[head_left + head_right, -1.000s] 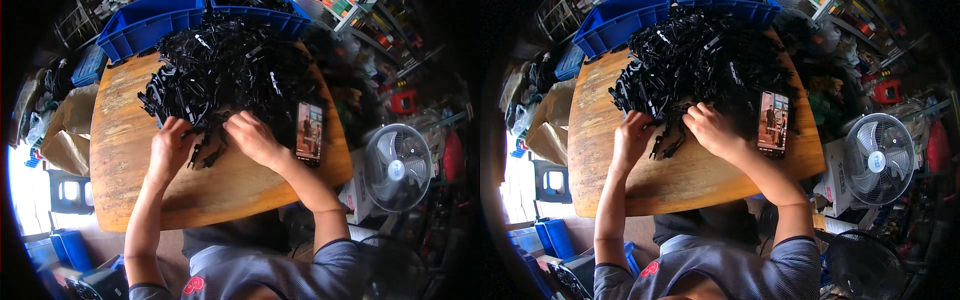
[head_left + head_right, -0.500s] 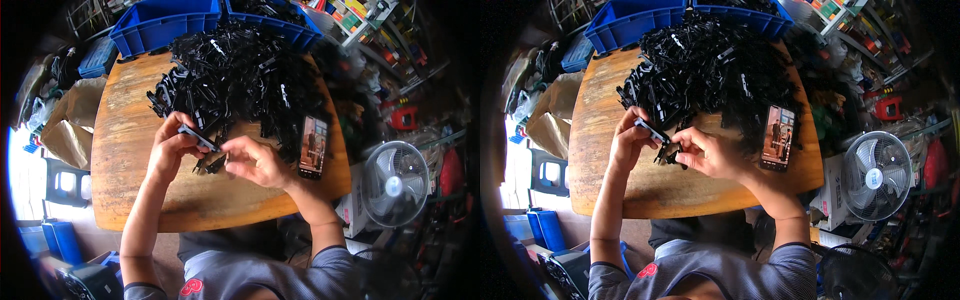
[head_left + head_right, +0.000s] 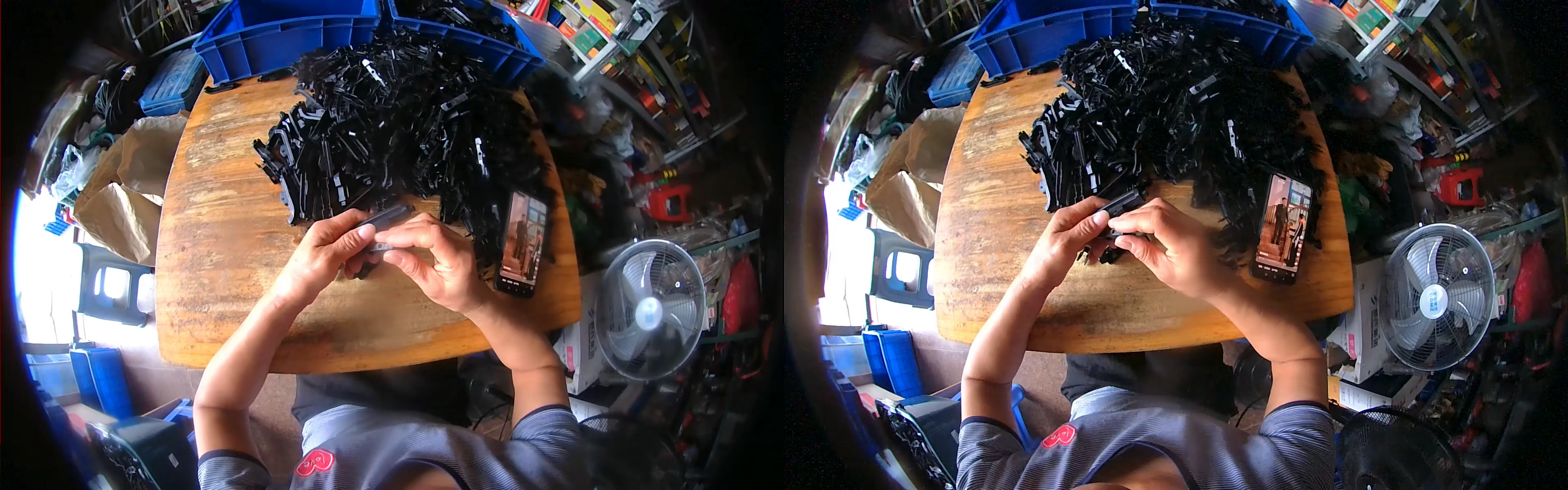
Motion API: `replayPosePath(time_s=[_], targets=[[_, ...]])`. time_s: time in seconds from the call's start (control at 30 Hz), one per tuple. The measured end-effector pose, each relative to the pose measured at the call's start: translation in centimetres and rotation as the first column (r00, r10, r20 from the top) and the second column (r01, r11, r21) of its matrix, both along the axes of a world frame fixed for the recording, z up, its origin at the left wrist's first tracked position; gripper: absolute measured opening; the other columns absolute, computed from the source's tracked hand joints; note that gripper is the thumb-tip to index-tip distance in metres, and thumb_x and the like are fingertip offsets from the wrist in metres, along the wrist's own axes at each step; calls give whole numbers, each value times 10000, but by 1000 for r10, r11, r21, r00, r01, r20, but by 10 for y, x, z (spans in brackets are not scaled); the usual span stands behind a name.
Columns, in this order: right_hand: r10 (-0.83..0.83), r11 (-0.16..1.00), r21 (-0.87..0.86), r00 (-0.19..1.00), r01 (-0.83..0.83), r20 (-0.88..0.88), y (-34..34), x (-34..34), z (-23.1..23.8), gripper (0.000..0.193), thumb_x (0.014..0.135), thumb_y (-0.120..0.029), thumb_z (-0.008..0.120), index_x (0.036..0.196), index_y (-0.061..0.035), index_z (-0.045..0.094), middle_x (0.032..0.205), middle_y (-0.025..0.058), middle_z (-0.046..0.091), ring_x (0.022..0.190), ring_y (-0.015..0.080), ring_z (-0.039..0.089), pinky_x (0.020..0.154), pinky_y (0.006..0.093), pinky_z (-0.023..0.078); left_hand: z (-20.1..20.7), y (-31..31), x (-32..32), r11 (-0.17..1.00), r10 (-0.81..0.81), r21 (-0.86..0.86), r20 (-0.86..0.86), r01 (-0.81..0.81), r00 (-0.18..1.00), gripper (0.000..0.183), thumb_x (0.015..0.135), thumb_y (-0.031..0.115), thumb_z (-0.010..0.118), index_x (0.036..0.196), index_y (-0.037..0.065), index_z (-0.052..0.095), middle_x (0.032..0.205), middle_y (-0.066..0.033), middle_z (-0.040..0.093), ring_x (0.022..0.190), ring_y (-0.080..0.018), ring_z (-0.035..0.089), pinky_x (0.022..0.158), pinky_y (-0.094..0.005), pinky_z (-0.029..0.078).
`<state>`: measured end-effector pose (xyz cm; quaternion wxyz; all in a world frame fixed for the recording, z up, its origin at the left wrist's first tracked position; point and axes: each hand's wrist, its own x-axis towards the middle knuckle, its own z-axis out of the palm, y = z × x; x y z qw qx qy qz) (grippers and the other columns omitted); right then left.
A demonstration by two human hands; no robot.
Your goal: The person assembles plastic clips by taking components from a pile on the table and snapping the pieces together by hand.
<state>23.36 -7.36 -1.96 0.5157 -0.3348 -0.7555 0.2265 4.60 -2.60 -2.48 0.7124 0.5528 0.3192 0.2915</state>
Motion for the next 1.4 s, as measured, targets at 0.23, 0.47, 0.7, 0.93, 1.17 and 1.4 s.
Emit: replayPosePath(time_s=[0.23,0.47,0.7,0.93,1.17,1.4], targets=[[-144,990,-19,989,143,-18,2,4,5,192,764,18,695,931,-2,603,897,116,606,793,197,624,670,280,521,17,-6,-4,962,-64,247,-202,114,977,366,931,318,528,1130,11,509,735,-25,572,690,-104,519,612,-268,441],[-162,983,-85,986,160,-25,-3,6,1,201,745,-1,720,913,-14,611,866,102,617,774,199,616,668,282,510,5,-12,4,725,155,687,-221,41,963,351,851,234,656,1047,-13,502,714,-155,603,642,-210,632,562,-324,468],[-214,977,22,974,213,74,-2,4,8,265,714,-70,762,926,-21,610,939,114,615,841,219,608,711,296,499,0,-10,4,648,244,761,-208,0,947,339,789,165,688,1025,2,508,773,-191,594,703,-391,597,580,-419,474],[-53,990,-121,988,71,147,1,7,14,380,733,-247,760,994,-23,598,922,97,631,743,190,636,621,283,505,2,-13,0,663,127,744,-212,76,969,278,836,161,656,1005,-23,533,763,-154,611,678,-259,648,585,-334,482],[-75,996,-28,986,80,149,1,13,14,309,713,-215,776,880,-25,599,795,76,625,690,171,629,560,273,484,8,-10,4,569,100,817,-186,97,977,250,816,177,662,971,13,555,712,-144,585,648,-305,605,557,-368,467],[-127,991,57,971,117,205,6,8,19,324,702,-193,785,915,-15,618,874,75,600,721,158,591,626,272,485,20,-4,-4,637,120,750,-329,182,937,310,740,80,711,1010,-1,581,830,-143,603,761,-301,609,672,-345,478]])
